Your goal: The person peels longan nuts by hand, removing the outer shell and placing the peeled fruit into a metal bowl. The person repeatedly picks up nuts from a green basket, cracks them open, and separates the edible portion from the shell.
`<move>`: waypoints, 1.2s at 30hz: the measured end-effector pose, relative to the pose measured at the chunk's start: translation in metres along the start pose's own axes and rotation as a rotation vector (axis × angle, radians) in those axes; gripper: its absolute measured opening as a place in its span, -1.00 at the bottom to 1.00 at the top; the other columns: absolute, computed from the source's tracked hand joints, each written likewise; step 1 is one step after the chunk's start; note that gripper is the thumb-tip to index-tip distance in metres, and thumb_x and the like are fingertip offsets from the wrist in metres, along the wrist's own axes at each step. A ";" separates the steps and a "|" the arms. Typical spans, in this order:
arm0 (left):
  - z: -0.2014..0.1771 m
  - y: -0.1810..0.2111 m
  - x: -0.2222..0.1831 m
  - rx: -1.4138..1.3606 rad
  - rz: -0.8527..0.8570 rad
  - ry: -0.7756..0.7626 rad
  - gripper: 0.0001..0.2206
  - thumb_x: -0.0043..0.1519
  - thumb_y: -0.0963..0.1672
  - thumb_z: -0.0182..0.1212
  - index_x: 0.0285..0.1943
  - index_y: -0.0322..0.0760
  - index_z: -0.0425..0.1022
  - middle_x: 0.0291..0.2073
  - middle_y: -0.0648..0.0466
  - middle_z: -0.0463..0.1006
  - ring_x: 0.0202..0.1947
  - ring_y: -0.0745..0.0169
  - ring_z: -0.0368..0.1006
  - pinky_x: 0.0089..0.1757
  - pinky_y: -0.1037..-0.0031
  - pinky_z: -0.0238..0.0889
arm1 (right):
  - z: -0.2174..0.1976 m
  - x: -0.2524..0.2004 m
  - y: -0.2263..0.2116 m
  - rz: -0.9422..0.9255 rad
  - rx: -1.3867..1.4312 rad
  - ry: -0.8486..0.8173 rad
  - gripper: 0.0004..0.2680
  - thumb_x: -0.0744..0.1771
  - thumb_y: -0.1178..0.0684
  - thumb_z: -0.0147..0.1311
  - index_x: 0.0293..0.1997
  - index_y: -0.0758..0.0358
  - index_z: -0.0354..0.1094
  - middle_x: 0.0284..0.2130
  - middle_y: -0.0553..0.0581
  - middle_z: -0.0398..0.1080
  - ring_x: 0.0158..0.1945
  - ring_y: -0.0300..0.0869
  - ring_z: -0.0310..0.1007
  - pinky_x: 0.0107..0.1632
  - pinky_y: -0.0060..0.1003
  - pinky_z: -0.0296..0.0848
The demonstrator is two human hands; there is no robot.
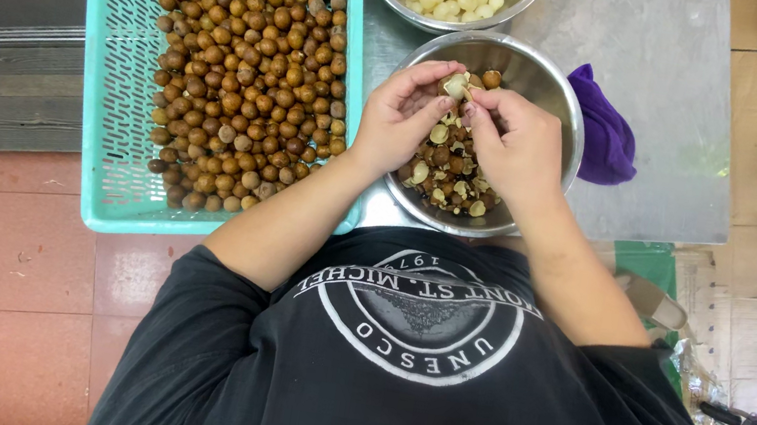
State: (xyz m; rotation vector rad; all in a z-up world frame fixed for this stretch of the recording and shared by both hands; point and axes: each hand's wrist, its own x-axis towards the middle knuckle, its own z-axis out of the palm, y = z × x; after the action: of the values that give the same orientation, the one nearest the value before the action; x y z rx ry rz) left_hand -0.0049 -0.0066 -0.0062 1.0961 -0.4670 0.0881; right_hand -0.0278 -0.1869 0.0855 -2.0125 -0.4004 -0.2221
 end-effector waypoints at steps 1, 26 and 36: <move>0.001 0.001 0.000 -0.002 0.002 0.001 -0.67 0.40 -0.31 0.16 0.35 -0.40 0.35 0.29 -0.03 0.44 0.27 0.24 0.43 0.25 0.42 0.35 | -0.001 -0.001 -0.001 -0.010 -0.020 -0.004 -0.90 0.38 0.21 0.17 -0.04 0.38 0.50 -0.29 0.18 0.59 -0.24 -0.22 0.64 -0.18 -0.37 0.54; -0.008 0.017 0.004 0.482 -0.048 -0.094 -0.58 0.53 0.06 -0.17 0.06 -0.40 0.38 -0.17 -0.05 0.45 -0.15 0.08 0.39 -0.08 0.33 0.29 | -0.022 0.001 -0.018 -0.324 -0.557 -0.162 -0.93 0.37 0.09 0.15 -0.19 0.23 0.42 -0.38 0.21 0.50 -0.30 0.09 0.53 -0.25 -0.03 0.48; -0.004 0.013 0.001 0.764 -0.052 -0.171 -0.56 0.56 0.04 -0.36 -0.02 -0.29 0.42 -0.22 -0.01 0.51 -0.14 0.15 0.47 -0.01 0.34 0.36 | -0.020 -0.006 -0.024 -0.487 -0.673 -0.175 -0.95 0.35 0.11 0.19 -0.19 0.22 0.46 -0.39 0.16 0.50 -0.33 0.05 0.53 -0.26 -0.08 0.47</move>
State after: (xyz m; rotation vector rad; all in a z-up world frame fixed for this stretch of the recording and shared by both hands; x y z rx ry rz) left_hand -0.0062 0.0029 0.0041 1.8747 -0.5753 0.1333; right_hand -0.0415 -0.1963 0.1125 -2.5700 -1.0375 -0.5399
